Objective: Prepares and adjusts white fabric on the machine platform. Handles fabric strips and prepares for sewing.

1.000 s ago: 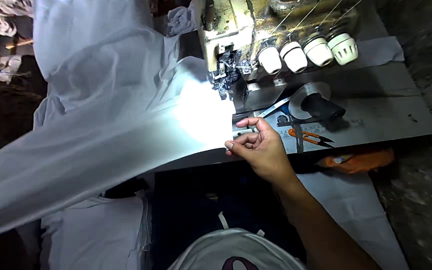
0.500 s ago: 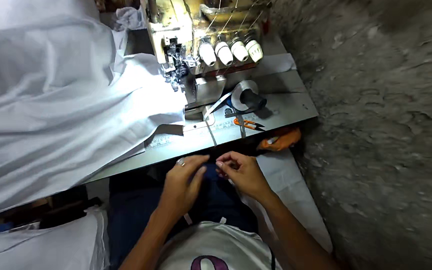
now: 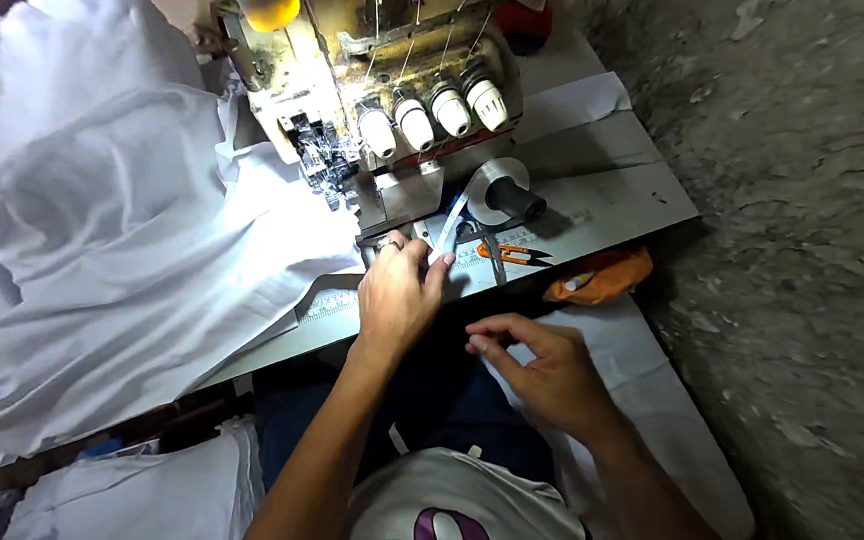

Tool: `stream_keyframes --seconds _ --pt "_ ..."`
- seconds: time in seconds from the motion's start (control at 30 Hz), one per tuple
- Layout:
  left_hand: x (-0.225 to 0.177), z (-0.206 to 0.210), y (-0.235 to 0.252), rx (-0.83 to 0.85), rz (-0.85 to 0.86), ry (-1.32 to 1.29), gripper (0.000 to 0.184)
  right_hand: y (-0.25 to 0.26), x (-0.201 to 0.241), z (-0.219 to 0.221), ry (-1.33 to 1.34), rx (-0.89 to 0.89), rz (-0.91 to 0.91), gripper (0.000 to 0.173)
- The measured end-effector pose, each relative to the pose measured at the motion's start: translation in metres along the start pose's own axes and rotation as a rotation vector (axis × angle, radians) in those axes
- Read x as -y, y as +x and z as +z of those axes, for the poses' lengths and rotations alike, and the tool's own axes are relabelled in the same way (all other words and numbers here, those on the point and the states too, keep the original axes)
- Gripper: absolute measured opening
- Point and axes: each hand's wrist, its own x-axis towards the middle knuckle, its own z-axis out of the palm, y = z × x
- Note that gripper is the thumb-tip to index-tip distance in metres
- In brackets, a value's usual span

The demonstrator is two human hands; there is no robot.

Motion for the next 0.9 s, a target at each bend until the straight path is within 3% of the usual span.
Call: stream_keyframes --seconds 0.1,0.2,0.27,0.4,0.47,0.57,0.63,0.73,0.83,0.9 --pt "0.003 -0.024 -0.034 0.008 0.273 -0.040 0.028 0.032 0.026 -0.002 -0.208 -0.136 -0.266 0.021" --pt "0.005 -0.065 -0.076 0.165 0.369 -0.137 0.021 0.062 0.050 0.025 -0.208 0.088 -0.476 0.038" --pt "0.021 -0.104 -0.102 0.214 0.329 -0.125 0.028 0.072 0.047 0.036 -0.202 0.223 -0.545 0.038" --pt "0.066 -0.163 -0.144 0.138 0.175 -0.034 0.037 0.075 0.022 0.029 -0.242 0.288 -0.492 0.042" --pt "0.055 -0.153 -0.144 0.180 0.211 -0.043 0.034 0.069 0.034 0.046 -0.217 0.363 -0.460 0.039" --pt "0.035 -0.134 -0.134 0.158 0.287 0.032 0.022 0.066 0.078 0.073 -0.019 0.579 -0.377 0.050" --pt "0.038 -0.145 -0.136 0.125 0.276 0.039 0.026 0.059 0.087 0.078 0.137 0.632 -0.341 0.041" --pt "0.048 -0.165 -0.135 0.180 0.266 -0.017 0.034 0.060 0.081 0.058 0.148 0.678 -0.335 0.031" --pt "0.034 -0.149 -0.125 0.191 0.301 0.018 0.029 0.061 0.091 0.050 0.197 0.767 -0.245 0.046" --pt "0.023 -0.139 -0.115 0.135 0.341 0.061 0.018 0.063 0.096 0.055 0.276 0.733 -0.214 0.049"
